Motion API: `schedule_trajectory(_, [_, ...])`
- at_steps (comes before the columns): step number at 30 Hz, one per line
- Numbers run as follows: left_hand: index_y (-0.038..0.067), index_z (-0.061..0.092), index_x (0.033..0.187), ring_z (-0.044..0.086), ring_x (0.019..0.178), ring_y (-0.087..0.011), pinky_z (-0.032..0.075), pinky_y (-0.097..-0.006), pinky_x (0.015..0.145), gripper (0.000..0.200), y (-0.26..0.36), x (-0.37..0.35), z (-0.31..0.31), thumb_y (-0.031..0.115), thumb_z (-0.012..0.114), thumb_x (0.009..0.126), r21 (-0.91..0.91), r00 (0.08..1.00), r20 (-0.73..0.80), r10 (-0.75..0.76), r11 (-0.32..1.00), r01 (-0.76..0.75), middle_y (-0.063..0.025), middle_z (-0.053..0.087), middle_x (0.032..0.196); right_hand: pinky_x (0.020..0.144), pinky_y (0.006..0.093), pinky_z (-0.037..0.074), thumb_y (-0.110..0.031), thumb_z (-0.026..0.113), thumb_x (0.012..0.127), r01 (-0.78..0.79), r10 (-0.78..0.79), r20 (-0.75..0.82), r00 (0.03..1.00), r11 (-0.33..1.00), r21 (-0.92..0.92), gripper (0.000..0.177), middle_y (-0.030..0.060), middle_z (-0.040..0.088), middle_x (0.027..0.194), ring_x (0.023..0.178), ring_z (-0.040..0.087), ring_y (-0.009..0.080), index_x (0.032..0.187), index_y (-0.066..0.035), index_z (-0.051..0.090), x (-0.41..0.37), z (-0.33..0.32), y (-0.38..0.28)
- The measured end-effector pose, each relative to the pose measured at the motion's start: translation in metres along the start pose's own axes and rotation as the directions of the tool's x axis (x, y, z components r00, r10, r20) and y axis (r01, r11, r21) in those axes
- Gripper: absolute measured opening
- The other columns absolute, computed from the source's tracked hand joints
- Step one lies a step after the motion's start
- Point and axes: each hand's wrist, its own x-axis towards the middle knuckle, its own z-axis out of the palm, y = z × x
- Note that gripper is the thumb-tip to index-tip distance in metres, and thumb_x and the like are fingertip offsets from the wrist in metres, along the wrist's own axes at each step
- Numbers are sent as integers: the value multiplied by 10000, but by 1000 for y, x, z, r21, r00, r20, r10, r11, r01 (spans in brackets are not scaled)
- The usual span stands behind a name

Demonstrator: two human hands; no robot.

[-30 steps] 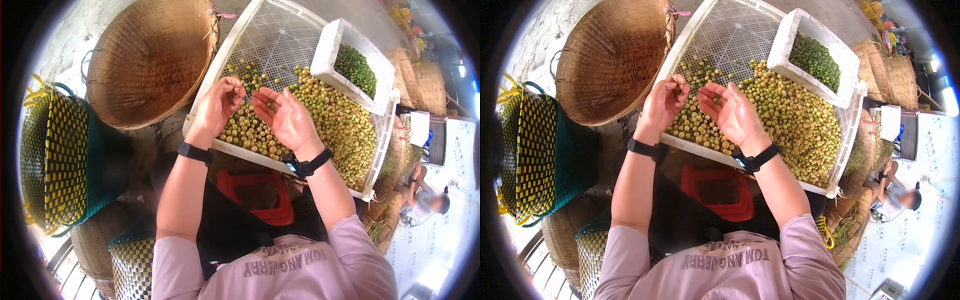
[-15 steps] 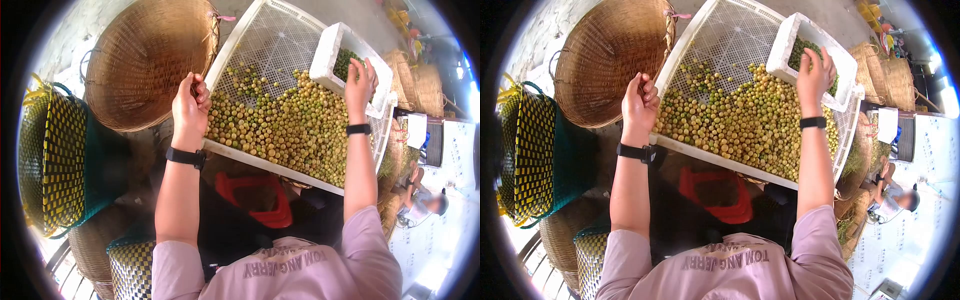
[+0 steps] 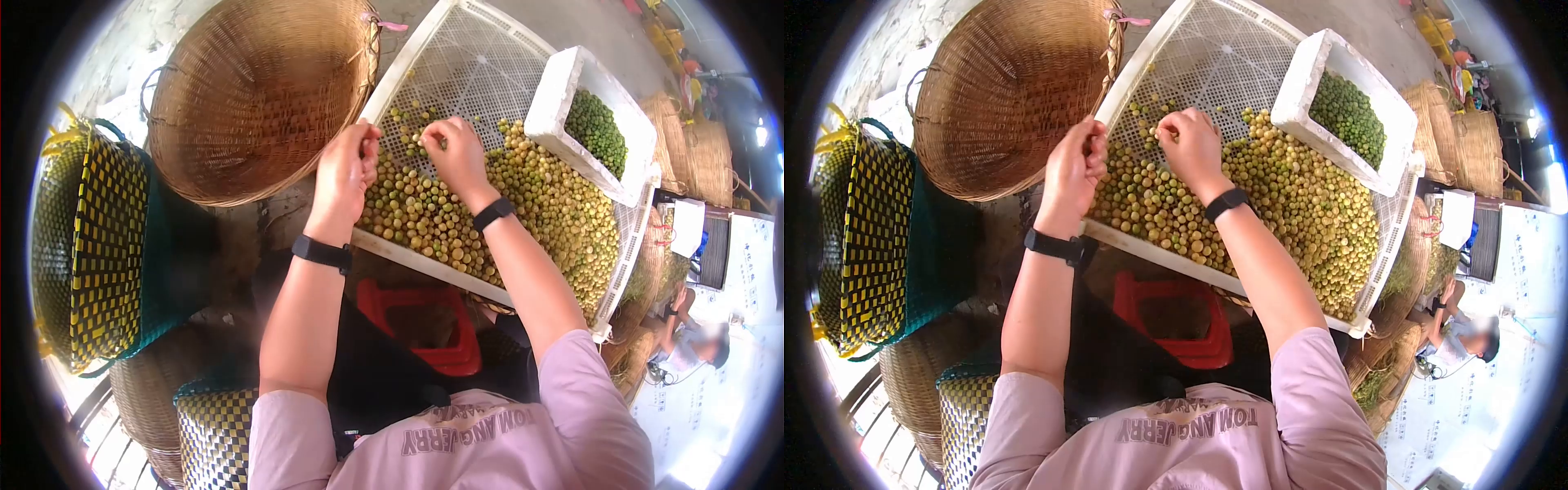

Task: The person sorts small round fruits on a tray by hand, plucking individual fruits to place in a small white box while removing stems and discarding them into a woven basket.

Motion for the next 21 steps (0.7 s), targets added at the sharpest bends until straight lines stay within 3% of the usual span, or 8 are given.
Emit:
schedule_trajectory(2, [37, 616, 938, 357, 567, -19, 267, -186, 477, 225, -8, -3, 5, 251, 553, 966, 331, 999, 6, 39, 943, -39, 63, 438, 672, 727, 334, 459, -160, 683, 839, -30, 37, -38, 999, 984, 173, 91, 32, 587, 825, 759, 572, 179, 861, -74, 664, -3, -5, -4])
schedule_trajectory(3, [24, 653, 992, 350, 572, -15, 272, -187, 483, 264, -12, -6, 14, 274, 572, 961, 511, 997, -4, 80, 857, -67, 76, 417, 658, 683, 301, 452, -158, 677, 857, -130, 131, 24, 991, 915, 381, 105, 24, 582, 807, 723, 553, 142, 864, -55, 654, -5, -9, -6])
schedule_trajectory(5, [33, 660, 1008, 348, 573, -16, 271, -187, 486, 273, -34, 4, 14, 287, 572, 963, 550, 995, 48, 92, 829, -103, 82, 415, 662, 621, 230, 419, -151, 635, 912, -239, 209, 123, 970, 743, 625, 146, -12, 566, 779, 685, 492, 58, 873, -12, 627, -13, -23, -22])
schedule_trajectory(12, [99, 617, 954, 359, 565, -14, 262, -189, 488, 246, -38, -3, 24, 332, 541, 975, 550, 984, 157, -85, 835, -16, 86, 431, 677, 627, 224, 413, -141, 596, 928, -251, 206, 151, 967, 652, 716, 138, -23, 569, 775, 694, 487, 53, 883, -13, 618, -34, -38, -33])
schedule_trajectory(14, [110, 592, 932, 356, 562, -16, 259, -191, 487, 205, -38, -8, 27, 297, 523, 978, 425, 965, 212, -157, 904, 53, 86, 433, 683, 628, 218, 403, -136, 589, 932, -276, 209, 186, 960, 591, 758, 120, -29, 556, 785, 692, 468, 54, 901, -22, 611, -40, -39, -31])
schedule_trajectory(18, [107, 584, 939, 354, 563, -20, 267, -203, 492, 178, -57, -4, 28, 271, 524, 971, 425, 969, 235, -78, 905, -30, 78, 451, 681, 675, 225, 382, -178, 534, 951, -506, 493, 321, 809, 305, 807, 145, -31, 522, 835, 756, 437, 58, 947, -45, 593, -53, -55, -39])
schedule_trajectory(20, [77, 630, 959, 370, 568, -28, 291, -212, 501, 236, -57, -8, 29, 300, 555, 956, 493, 970, 218, -107, 870, -15, 68, 462, 664, 660, 231, 381, -180, 532, 946, -467, 541, 279, 794, 247, 849, 134, -28, 516, 840, 738, 432, 61, 943, -59, 590, -58, -57, -29])
schedule_trajectory(21, [63, 653, 972, 377, 569, -33, 300, -215, 502, 275, -56, -11, 30, 324, 570, 948, 696, 955, 283, -85, 704, -143, 65, 466, 658, 660, 231, 381, -180, 532, 946, -465, 541, 277, 794, 246, 851, 134, -28, 516, 840, 738, 432, 61, 943, -59, 590, -60, -59, -24])
